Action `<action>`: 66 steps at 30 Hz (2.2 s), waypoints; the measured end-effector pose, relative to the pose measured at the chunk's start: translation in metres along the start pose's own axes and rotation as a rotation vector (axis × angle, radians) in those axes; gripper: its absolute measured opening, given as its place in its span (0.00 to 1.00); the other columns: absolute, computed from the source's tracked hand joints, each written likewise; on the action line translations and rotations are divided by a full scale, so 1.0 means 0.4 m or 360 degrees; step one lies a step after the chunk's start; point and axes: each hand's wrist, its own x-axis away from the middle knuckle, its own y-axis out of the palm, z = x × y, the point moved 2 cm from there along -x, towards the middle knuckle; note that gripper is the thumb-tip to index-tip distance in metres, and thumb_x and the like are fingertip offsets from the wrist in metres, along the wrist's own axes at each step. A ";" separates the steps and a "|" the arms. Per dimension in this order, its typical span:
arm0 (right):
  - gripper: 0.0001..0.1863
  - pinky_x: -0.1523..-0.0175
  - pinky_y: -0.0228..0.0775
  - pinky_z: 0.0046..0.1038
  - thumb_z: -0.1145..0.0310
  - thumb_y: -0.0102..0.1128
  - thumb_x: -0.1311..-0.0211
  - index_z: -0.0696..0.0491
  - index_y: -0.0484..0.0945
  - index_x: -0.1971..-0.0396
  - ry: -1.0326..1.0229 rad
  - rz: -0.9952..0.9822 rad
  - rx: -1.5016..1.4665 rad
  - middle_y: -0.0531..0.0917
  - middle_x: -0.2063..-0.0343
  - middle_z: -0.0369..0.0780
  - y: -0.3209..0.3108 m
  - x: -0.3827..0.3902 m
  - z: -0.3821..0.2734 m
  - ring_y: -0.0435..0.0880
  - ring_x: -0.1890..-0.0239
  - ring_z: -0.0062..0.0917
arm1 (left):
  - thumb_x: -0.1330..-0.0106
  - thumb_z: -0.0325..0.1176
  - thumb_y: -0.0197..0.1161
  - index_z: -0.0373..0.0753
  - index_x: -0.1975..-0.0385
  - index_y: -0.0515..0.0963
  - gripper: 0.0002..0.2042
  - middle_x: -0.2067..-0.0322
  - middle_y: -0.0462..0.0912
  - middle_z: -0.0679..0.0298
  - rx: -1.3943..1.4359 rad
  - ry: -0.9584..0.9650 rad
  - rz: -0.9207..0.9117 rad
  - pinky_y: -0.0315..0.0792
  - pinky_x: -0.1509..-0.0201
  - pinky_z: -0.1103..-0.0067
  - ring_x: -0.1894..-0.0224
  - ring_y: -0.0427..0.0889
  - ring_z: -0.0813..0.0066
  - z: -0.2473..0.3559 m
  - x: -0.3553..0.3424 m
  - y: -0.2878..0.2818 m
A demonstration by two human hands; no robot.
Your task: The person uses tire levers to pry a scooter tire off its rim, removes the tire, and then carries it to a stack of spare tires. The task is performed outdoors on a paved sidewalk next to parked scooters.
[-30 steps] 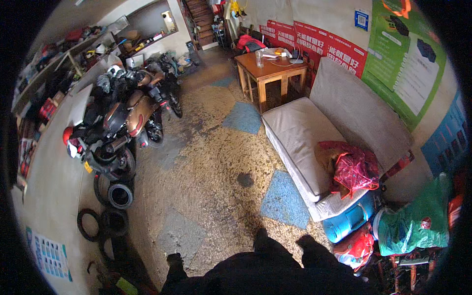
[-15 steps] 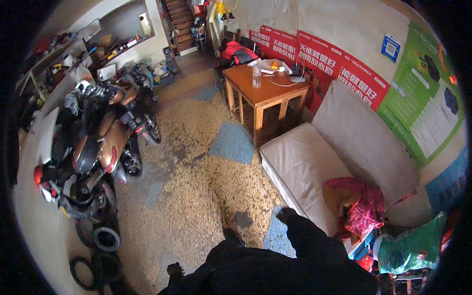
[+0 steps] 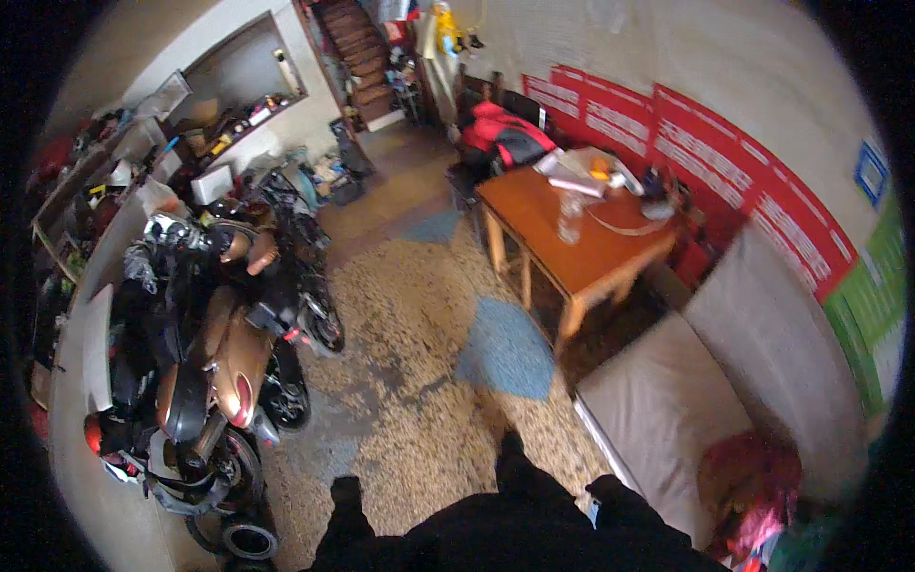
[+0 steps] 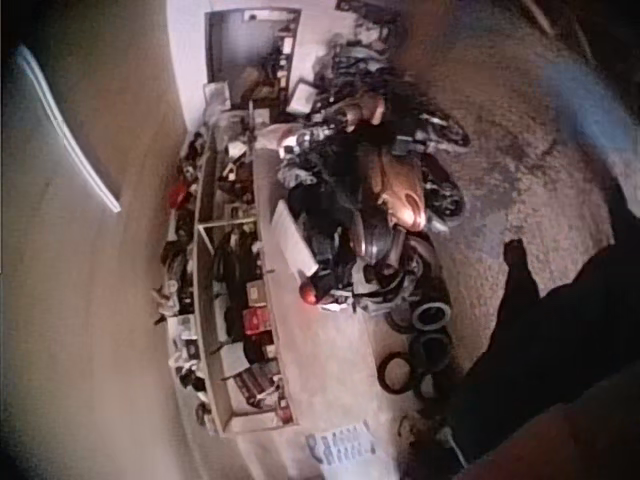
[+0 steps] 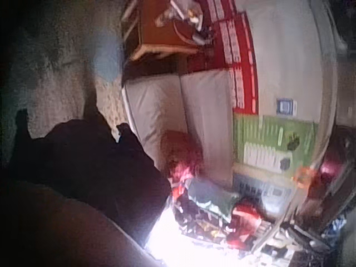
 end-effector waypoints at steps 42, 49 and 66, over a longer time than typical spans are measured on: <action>0.18 0.47 0.70 0.38 0.54 0.54 0.39 0.52 0.78 0.58 -0.0683 0.0403 0.0512 0.81 0.62 0.44 -1.772 -1.780 -2.816 0.78 0.58 0.40 | 0.42 0.38 0.57 0.45 0.88 0.69 0.13 0.85 0.71 0.64 0.0459 -0.0422 -0.0157 0.66 0.77 0.68 0.80 0.73 0.63 0.959 -2.711 0.087; 0.18 0.47 0.70 0.37 0.54 0.53 0.37 0.52 0.77 0.57 -0.0738 0.0499 0.0403 0.81 0.62 0.43 -1.964 -2.025 -3.264 0.78 0.59 0.38 | 0.45 0.41 0.66 0.42 0.84 0.77 0.12 0.86 0.74 0.59 -0.0042 -0.0506 -0.0534 0.70 0.79 0.69 0.81 0.75 0.61 1.103 -3.256 0.169; 0.19 0.47 0.70 0.34 0.54 0.48 0.33 0.52 0.75 0.54 -0.0186 -0.0092 0.0358 0.79 0.62 0.41 -2.276 -2.729 -3.687 0.77 0.61 0.33 | 0.56 0.34 0.67 0.42 0.77 0.79 0.07 0.76 0.80 0.57 -0.0419 0.0481 -0.0027 0.74 0.70 0.66 0.68 0.80 0.60 1.697 -4.674 -0.007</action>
